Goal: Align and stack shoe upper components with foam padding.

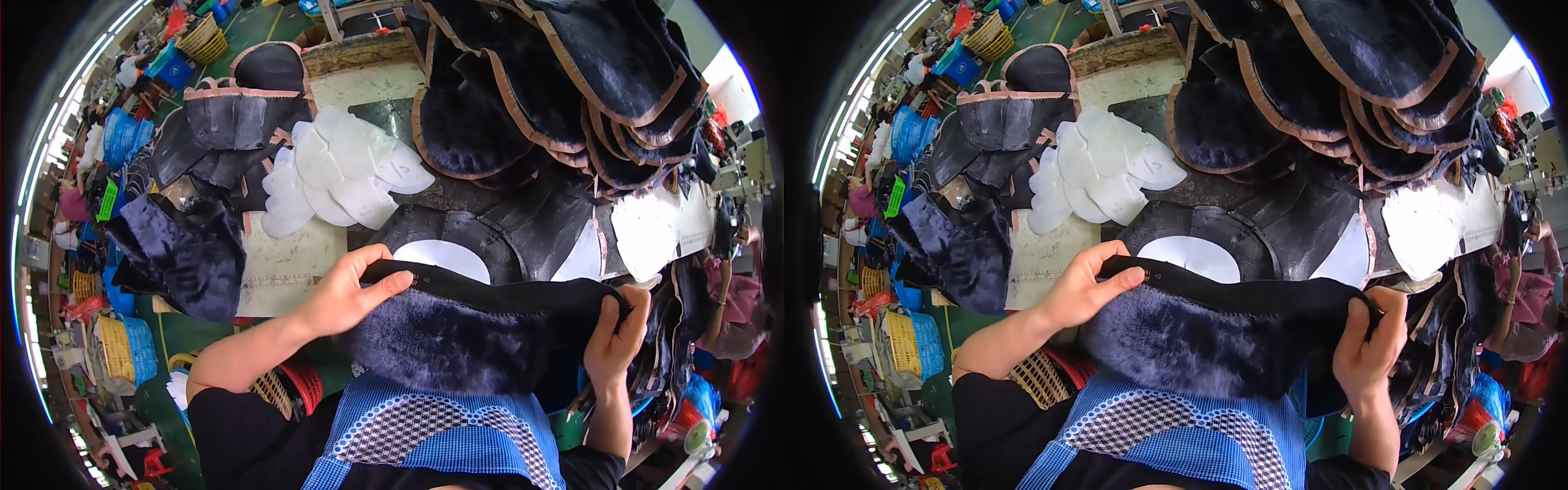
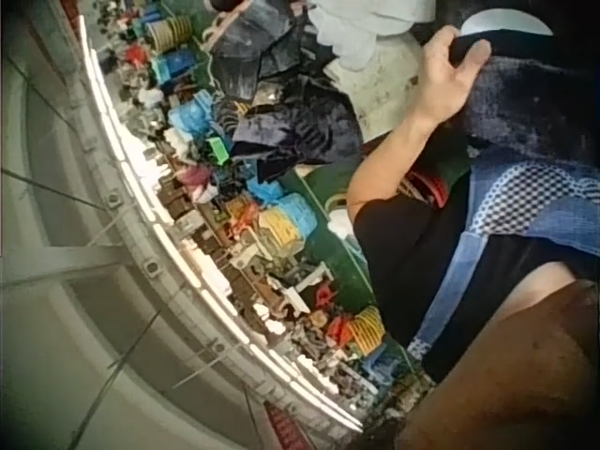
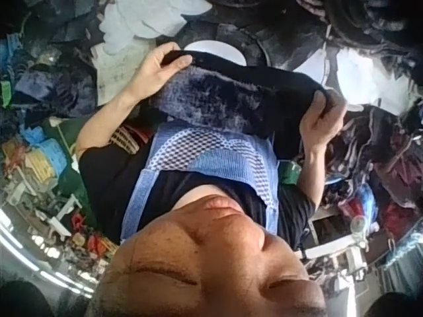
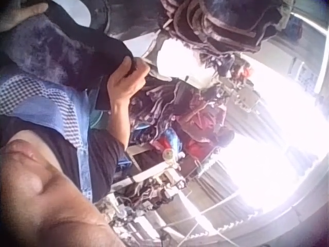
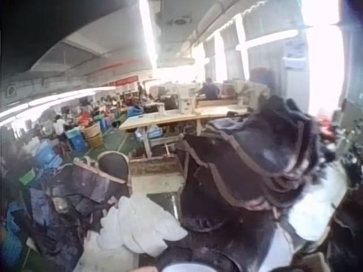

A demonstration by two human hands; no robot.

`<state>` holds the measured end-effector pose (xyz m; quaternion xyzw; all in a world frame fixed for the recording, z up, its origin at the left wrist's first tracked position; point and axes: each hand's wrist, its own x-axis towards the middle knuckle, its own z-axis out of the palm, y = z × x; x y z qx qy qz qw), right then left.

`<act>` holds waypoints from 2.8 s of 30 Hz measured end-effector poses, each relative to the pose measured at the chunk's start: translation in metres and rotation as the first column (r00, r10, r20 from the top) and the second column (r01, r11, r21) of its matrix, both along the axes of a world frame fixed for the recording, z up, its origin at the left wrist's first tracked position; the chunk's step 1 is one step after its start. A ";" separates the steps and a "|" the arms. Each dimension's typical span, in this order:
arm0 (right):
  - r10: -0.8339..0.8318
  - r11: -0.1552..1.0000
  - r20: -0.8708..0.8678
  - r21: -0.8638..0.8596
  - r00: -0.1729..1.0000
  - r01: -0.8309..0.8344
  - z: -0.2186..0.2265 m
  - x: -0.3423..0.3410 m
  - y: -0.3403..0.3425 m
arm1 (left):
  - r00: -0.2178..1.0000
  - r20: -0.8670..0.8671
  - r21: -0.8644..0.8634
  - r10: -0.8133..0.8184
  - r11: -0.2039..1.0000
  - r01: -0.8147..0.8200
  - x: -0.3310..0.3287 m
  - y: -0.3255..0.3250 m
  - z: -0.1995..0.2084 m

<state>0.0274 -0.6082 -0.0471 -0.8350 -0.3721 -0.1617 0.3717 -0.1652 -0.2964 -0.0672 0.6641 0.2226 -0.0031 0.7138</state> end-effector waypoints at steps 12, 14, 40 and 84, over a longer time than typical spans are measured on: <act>0.025 0.997 -0.152 -0.075 0.988 -0.036 0.024 0.032 -0.059 | 0.891 0.285 0.681 -0.354 0.728 0.071 0.024 0.009 0.050; 0.002 0.997 -0.235 -0.080 0.972 -0.022 0.006 0.026 -0.071 | 0.913 0.218 0.657 -0.344 0.744 0.123 0.027 0.009 0.041; 0.485 0.437 -0.684 -0.350 0.545 -0.829 0.041 0.101 0.178 | 0.969 -0.133 0.418 -0.209 0.875 0.246 0.063 0.071 -0.001; 0.718 0.571 -0.384 -0.153 0.580 -0.807 -0.029 0.053 0.206 | 0.900 0.411 0.331 0.146 0.895 -0.297 0.037 0.029 -0.068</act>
